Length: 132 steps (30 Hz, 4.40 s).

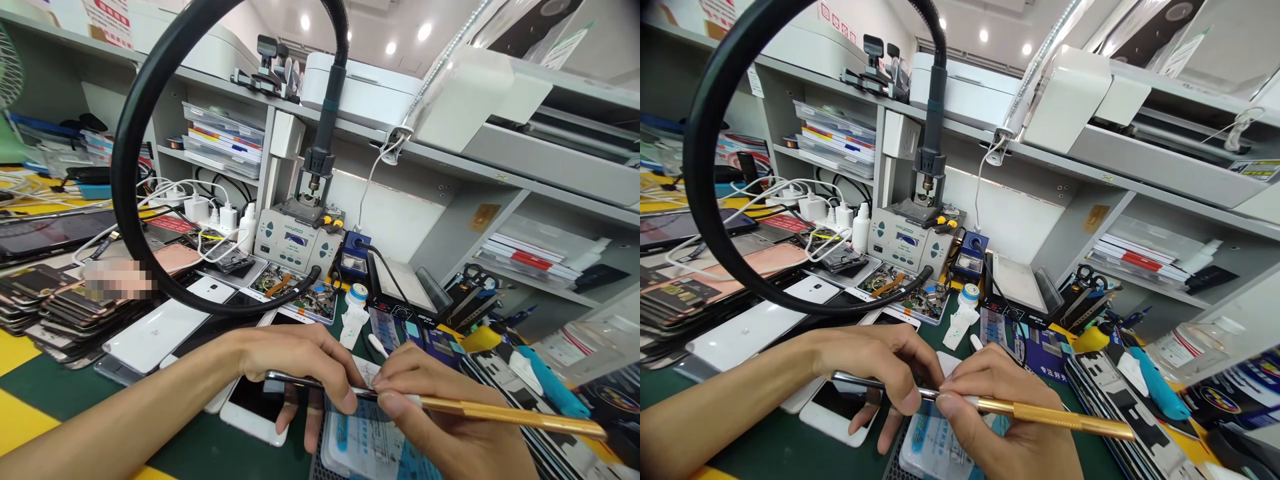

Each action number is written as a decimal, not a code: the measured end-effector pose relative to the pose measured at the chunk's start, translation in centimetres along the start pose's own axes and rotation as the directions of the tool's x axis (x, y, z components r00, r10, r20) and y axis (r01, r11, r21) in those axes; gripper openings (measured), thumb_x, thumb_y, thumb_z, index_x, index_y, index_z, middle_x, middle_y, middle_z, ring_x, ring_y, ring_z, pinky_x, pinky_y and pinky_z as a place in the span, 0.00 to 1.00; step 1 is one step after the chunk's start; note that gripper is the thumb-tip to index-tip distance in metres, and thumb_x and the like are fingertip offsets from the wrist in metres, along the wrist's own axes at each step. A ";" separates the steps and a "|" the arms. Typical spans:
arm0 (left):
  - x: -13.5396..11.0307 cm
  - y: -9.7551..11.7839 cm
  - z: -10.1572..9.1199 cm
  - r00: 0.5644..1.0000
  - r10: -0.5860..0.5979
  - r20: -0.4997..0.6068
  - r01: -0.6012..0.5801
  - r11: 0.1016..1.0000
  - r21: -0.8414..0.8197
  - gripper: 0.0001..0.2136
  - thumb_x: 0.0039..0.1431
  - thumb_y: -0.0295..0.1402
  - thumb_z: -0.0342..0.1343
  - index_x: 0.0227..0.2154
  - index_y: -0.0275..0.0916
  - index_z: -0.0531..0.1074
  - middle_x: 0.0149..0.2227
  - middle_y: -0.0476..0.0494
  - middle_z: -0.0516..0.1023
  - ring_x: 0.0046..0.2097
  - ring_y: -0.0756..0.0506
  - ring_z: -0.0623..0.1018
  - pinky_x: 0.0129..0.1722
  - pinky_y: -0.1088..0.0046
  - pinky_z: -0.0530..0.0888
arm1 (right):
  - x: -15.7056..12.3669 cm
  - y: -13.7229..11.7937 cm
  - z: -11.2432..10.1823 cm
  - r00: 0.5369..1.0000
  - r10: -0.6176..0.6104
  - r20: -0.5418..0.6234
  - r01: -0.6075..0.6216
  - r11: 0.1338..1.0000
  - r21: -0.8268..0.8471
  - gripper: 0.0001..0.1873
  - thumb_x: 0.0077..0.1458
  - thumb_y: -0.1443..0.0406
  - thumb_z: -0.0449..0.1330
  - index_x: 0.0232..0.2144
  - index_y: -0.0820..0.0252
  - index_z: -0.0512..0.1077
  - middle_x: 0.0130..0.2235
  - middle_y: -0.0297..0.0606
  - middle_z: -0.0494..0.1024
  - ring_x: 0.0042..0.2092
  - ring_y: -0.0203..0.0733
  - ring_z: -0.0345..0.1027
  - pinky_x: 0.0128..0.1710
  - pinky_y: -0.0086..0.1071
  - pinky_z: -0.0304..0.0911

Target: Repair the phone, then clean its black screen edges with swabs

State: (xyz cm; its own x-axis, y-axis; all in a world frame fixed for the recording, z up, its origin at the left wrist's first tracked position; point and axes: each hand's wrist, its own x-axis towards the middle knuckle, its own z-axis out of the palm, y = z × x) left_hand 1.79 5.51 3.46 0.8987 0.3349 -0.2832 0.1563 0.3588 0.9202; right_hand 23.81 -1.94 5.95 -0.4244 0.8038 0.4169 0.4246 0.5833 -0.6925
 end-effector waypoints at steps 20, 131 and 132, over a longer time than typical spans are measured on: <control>-0.1 0.0 0.3 1.000 0.006 0.011 -0.006 1.000 -0.003 0.18 0.44 0.33 0.67 0.41 0.38 0.79 0.25 0.49 0.79 0.22 0.44 0.80 0.13 0.76 0.74 | 0.0 -0.1 0.0 1.000 0.007 -0.011 -0.007 1.000 -0.021 0.08 0.59 0.67 0.66 0.31 0.48 0.84 0.32 0.35 0.83 0.33 0.41 0.78 0.32 0.28 0.75; -1.6 1.3 2.9 0.944 0.203 -0.261 -0.024 0.829 0.559 0.21 0.43 0.36 0.68 0.44 0.48 0.83 0.31 0.55 0.77 0.31 0.50 0.71 0.25 0.79 0.62 | -0.6 -0.3 -0.6 0.996 -0.034 0.084 0.031 0.999 0.030 0.10 0.55 0.75 0.66 0.32 0.54 0.82 0.33 0.36 0.84 0.36 0.41 0.80 0.37 0.29 0.76; -1.6 1.3 2.8 0.945 0.197 -0.260 -0.023 0.836 0.549 0.21 0.43 0.36 0.69 0.44 0.48 0.83 0.31 0.55 0.77 0.32 0.50 0.71 0.25 0.79 0.62 | -0.6 -0.3 -0.6 0.997 -0.033 0.076 0.031 0.999 0.031 0.10 0.55 0.75 0.65 0.32 0.54 0.82 0.33 0.36 0.84 0.36 0.41 0.80 0.37 0.29 0.76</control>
State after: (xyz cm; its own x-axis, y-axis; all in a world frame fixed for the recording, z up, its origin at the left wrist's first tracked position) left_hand 1.70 2.98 5.87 0.7735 0.6140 -0.1572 0.3352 -0.1857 0.9236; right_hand 24.39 -2.49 6.26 -0.4977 0.7729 0.3935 0.3861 0.6037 -0.6975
